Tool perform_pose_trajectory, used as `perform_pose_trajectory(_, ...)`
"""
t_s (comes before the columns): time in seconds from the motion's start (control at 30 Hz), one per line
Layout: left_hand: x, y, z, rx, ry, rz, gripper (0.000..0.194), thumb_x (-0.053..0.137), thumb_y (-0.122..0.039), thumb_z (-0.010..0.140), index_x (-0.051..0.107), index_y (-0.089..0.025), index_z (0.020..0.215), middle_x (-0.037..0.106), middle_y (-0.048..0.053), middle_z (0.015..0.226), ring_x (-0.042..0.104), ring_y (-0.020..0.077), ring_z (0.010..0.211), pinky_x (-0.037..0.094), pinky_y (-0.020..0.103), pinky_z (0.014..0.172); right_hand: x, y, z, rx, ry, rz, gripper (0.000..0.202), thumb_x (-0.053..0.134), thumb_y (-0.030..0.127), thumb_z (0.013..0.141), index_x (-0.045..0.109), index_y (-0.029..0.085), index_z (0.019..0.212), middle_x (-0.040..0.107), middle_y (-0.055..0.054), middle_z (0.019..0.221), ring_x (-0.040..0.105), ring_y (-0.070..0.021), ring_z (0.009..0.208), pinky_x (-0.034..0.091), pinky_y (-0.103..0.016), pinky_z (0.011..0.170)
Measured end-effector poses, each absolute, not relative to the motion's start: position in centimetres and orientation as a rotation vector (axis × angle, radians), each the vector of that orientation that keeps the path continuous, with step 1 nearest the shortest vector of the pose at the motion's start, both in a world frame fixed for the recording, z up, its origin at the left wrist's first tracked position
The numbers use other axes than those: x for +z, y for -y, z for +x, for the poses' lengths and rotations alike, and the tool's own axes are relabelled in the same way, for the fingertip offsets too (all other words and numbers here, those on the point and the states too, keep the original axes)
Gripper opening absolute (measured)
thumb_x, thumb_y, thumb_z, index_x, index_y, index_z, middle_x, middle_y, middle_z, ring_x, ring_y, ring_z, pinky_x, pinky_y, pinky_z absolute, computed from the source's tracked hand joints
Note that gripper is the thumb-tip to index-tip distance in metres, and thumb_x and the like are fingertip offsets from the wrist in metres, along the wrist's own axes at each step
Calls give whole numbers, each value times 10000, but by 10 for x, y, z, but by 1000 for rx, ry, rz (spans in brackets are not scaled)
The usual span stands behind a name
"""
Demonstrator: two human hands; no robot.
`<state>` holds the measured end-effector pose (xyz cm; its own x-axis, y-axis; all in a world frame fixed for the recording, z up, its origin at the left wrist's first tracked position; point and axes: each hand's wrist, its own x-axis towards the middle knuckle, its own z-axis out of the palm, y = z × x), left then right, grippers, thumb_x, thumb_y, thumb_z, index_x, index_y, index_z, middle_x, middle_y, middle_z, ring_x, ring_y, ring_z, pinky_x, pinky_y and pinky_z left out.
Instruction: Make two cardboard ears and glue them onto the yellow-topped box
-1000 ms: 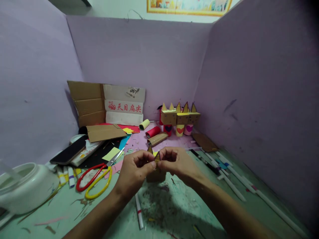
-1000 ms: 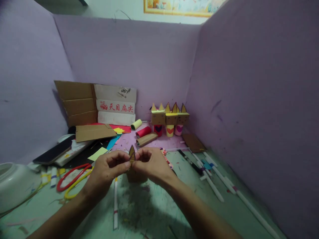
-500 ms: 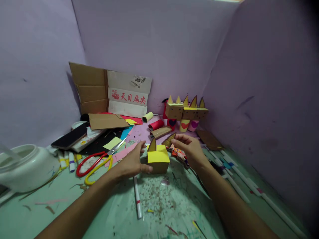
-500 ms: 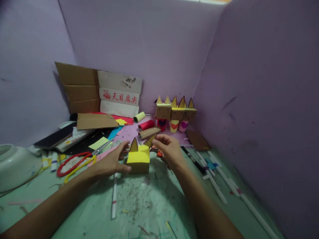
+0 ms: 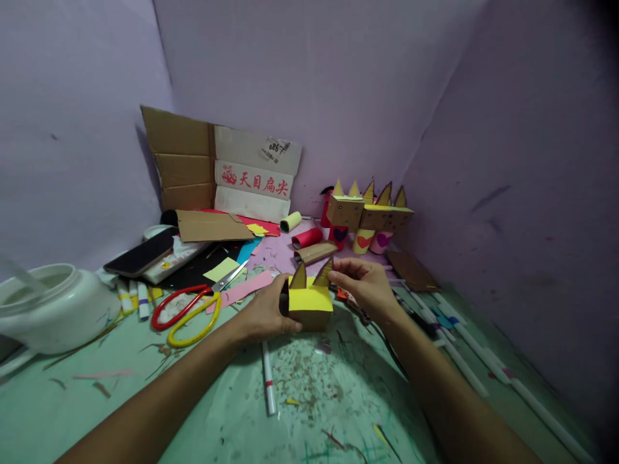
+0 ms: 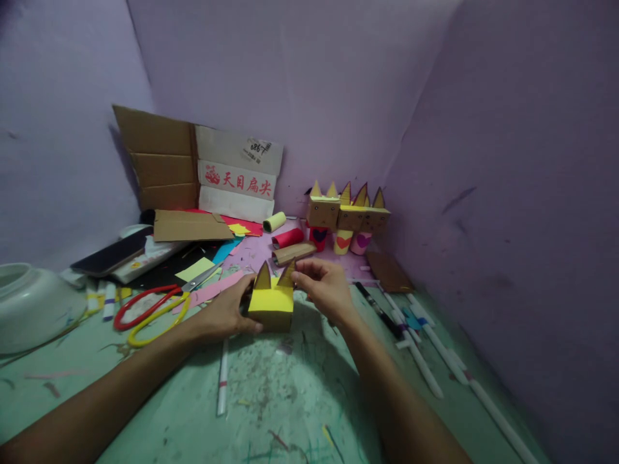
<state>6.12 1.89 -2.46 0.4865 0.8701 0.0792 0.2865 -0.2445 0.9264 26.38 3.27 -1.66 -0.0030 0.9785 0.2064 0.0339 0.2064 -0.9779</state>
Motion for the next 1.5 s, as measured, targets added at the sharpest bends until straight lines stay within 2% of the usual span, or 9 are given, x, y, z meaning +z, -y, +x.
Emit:
perform_pose_trajectory(0.23,-24,-19,61,737,-981,1775,673,716,-139,527,425,-150,1133,577,80,1074,538,239,961,408,335,798,-10,-30,259,1046,1301,-1107,148,730,222,542,670,160,663,671,1,645,604,-131,587,503,-277,626)
perform_pose_trajectory(0.5,-26,-19,61,758,-988,1757,692,720,-121,498,452,-147,1136,591,89,1046,533,260,972,398,346,802,-11,-31,260,1022,1338,-1113,139,717,231,556,665,164,666,668,2,646,602,-130,584,497,-277,621)
perform_pose_trajectory(0.73,-25,-20,61,770,-960,1749,674,728,-125,506,459,-161,1123,590,93,1060,536,262,972,400,347,799,-10,-29,266,950,1418,-1167,133,682,262,599,657,160,680,657,-4,630,582,-141,552,466,-266,549)
perform_pose_trajectory(1.07,-22,-19,61,745,-973,1739,664,734,-134,512,452,-153,1113,584,90,1090,532,259,997,397,351,832,-6,-30,277,855,1280,-1143,203,749,284,509,644,169,640,640,3,579,569,-135,527,458,-274,545)
perform_pose_trajectory(1.27,-28,-22,60,758,-1009,1757,714,749,-136,478,461,-164,1131,588,91,1068,534,271,979,400,365,813,-9,-28,258,962,1314,-1116,169,729,276,549,650,164,648,652,-10,606,591,-147,559,484,-284,572)
perform_pose_trajectory(1.5,-28,-22,60,744,-996,1768,694,746,-144,492,458,-161,1124,593,86,1046,542,263,957,404,350,789,-6,-28,252,950,1392,-1163,118,683,233,565,644,153,643,640,1,619,568,-126,558,460,-260,557)
